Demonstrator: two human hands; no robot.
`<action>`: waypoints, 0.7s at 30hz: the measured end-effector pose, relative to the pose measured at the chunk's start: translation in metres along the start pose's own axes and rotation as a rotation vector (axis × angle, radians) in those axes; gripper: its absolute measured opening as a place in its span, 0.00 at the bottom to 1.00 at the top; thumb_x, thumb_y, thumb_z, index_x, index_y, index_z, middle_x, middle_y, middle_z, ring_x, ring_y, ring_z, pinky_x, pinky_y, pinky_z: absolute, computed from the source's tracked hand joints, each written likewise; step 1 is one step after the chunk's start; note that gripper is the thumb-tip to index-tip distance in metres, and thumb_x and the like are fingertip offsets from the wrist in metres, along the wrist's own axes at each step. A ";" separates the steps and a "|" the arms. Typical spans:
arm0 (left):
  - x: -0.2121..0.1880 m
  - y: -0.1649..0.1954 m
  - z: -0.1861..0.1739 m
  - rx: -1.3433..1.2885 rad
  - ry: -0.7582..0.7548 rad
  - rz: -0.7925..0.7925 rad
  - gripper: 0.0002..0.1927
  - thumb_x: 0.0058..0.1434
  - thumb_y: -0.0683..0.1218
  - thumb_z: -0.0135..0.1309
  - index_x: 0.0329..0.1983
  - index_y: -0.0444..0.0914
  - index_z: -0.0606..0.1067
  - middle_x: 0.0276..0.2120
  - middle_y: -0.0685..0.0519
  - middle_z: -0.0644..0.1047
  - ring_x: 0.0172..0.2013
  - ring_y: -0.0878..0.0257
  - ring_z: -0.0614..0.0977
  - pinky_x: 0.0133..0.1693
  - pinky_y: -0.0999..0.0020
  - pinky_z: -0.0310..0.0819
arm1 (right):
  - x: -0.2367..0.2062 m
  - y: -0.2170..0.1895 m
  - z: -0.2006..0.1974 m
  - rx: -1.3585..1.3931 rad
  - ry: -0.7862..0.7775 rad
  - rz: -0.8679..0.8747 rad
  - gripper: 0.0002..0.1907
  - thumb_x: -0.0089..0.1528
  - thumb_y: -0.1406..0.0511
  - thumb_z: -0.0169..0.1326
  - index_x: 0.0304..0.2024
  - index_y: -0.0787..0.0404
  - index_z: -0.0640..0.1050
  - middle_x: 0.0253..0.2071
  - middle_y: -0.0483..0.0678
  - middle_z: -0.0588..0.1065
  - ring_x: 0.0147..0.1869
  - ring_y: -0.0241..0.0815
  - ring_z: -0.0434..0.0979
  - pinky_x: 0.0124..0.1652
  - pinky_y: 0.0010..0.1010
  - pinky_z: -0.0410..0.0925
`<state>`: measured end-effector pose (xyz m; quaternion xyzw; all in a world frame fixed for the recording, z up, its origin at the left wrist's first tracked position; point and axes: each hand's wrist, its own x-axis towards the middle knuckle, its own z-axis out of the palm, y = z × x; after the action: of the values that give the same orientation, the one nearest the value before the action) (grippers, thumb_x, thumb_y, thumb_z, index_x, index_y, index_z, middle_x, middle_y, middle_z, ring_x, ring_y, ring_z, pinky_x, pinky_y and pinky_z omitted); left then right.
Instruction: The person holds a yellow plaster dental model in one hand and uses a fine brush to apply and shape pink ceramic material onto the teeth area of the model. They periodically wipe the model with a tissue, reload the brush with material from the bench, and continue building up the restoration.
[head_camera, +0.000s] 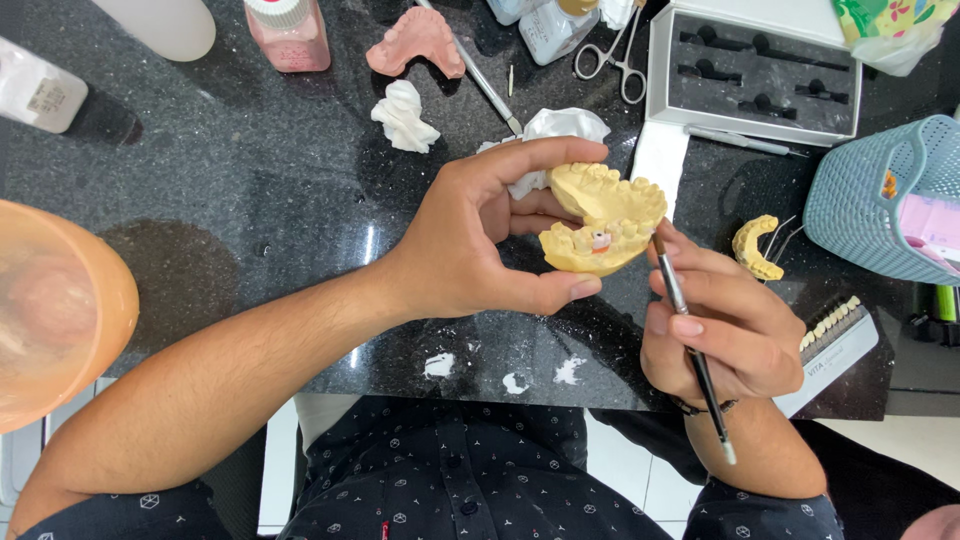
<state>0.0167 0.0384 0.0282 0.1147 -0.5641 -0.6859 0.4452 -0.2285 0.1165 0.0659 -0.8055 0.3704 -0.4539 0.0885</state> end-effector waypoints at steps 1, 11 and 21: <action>0.000 0.000 0.000 -0.007 0.000 0.002 0.40 0.63 0.38 0.71 0.73 0.33 0.62 0.61 0.47 0.74 0.60 0.62 0.82 0.67 0.66 0.80 | 0.001 0.002 0.001 0.021 0.020 -0.038 0.09 0.66 0.68 0.58 0.43 0.62 0.71 0.42 0.59 0.77 0.56 0.58 0.82 0.59 0.57 0.77; 0.002 0.000 -0.002 -0.009 -0.010 -0.012 0.39 0.63 0.39 0.70 0.73 0.32 0.62 0.61 0.46 0.75 0.61 0.61 0.82 0.67 0.65 0.80 | 0.003 -0.004 -0.001 0.025 -0.020 0.016 0.10 0.65 0.69 0.58 0.45 0.63 0.70 0.40 0.57 0.80 0.59 0.60 0.79 0.65 0.65 0.72; 0.001 -0.001 -0.002 -0.017 -0.008 -0.011 0.38 0.64 0.40 0.70 0.73 0.33 0.63 0.61 0.46 0.75 0.61 0.61 0.82 0.67 0.65 0.79 | -0.003 -0.001 -0.004 0.037 -0.071 0.039 0.11 0.64 0.73 0.59 0.46 0.64 0.71 0.39 0.58 0.81 0.61 0.62 0.81 0.61 0.51 0.74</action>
<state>0.0165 0.0365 0.0268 0.1111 -0.5593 -0.6937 0.4400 -0.2318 0.1198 0.0669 -0.8121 0.3741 -0.4298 0.1254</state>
